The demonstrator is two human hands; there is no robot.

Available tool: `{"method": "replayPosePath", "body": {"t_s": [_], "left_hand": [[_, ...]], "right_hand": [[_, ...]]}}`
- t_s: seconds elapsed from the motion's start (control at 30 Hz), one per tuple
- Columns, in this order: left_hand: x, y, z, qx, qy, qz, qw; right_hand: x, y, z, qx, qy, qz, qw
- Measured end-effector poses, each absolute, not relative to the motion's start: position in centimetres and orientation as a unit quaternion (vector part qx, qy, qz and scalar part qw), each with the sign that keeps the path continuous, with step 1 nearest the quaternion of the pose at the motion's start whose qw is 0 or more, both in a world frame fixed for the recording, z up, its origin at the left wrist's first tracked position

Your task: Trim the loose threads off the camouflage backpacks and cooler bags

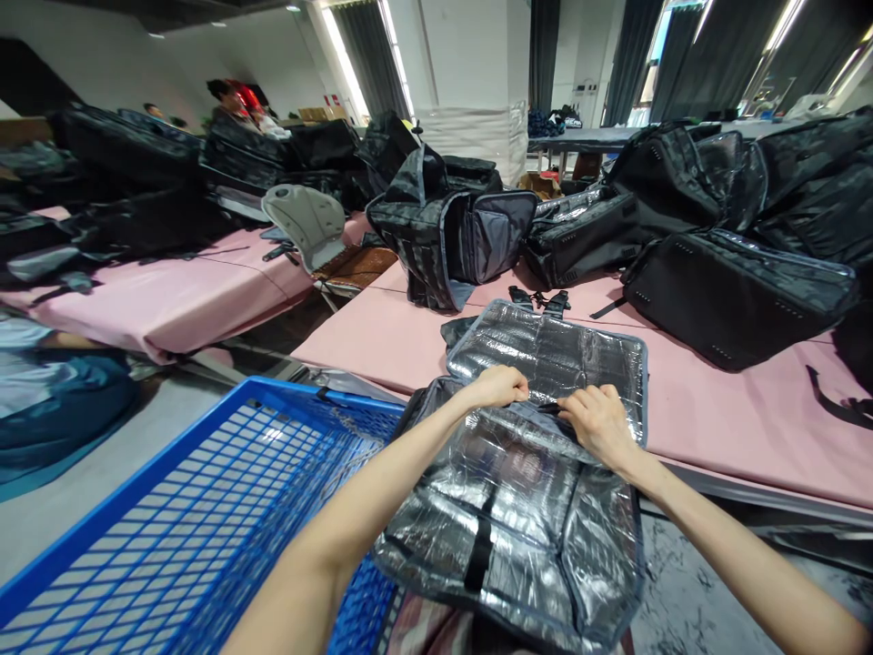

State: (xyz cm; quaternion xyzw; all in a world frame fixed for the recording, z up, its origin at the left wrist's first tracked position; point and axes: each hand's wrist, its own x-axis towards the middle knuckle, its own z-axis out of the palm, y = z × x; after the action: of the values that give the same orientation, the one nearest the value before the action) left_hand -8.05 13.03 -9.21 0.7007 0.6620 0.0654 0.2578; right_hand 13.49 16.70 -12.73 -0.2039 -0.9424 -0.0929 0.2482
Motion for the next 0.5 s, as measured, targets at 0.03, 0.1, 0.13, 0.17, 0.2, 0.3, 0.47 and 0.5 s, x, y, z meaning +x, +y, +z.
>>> {"method": "replayPosePath", "body": {"t_s": [0.03,0.1,0.13,0.17,0.2,0.3,0.47,0.5], "left_hand": [[-8.0,13.0,-9.2,0.701,0.662,0.065,0.258],[-8.0,13.0,-9.1,0.7,0.662,0.065,0.258],[-8.0,13.0,-9.1,0.701,0.662,0.065,0.257],[-8.0,13.0,-9.2,0.701,0.662,0.065,0.257],[-8.0,13.0,-9.2,0.702,0.661,0.065,0.257],[-8.1,13.1,-9.5,0.704,0.66,0.066,0.256],[-8.1,13.1,-9.7,0.701,0.663,0.066,0.254],[-8.1,13.1,-9.7,0.701,0.663,0.066,0.254]], "right_hand": [[13.5,16.7,-12.7,-0.205,-0.941,-0.104,0.248],[13.4,16.6,-12.7,-0.203,-0.939,-0.129,0.247],[13.4,16.5,-12.6,-0.199,-0.938,-0.142,0.245],[13.4,16.5,-12.6,-0.194,-0.938,-0.155,0.243],[13.4,16.4,-12.5,-0.187,-0.938,-0.168,0.24],[13.5,16.1,-12.2,-0.156,-0.94,-0.2,0.229],[13.7,15.6,-11.9,-0.103,-0.95,-0.207,0.211],[13.7,15.7,-11.9,-0.108,-0.951,-0.2,0.208]]}}
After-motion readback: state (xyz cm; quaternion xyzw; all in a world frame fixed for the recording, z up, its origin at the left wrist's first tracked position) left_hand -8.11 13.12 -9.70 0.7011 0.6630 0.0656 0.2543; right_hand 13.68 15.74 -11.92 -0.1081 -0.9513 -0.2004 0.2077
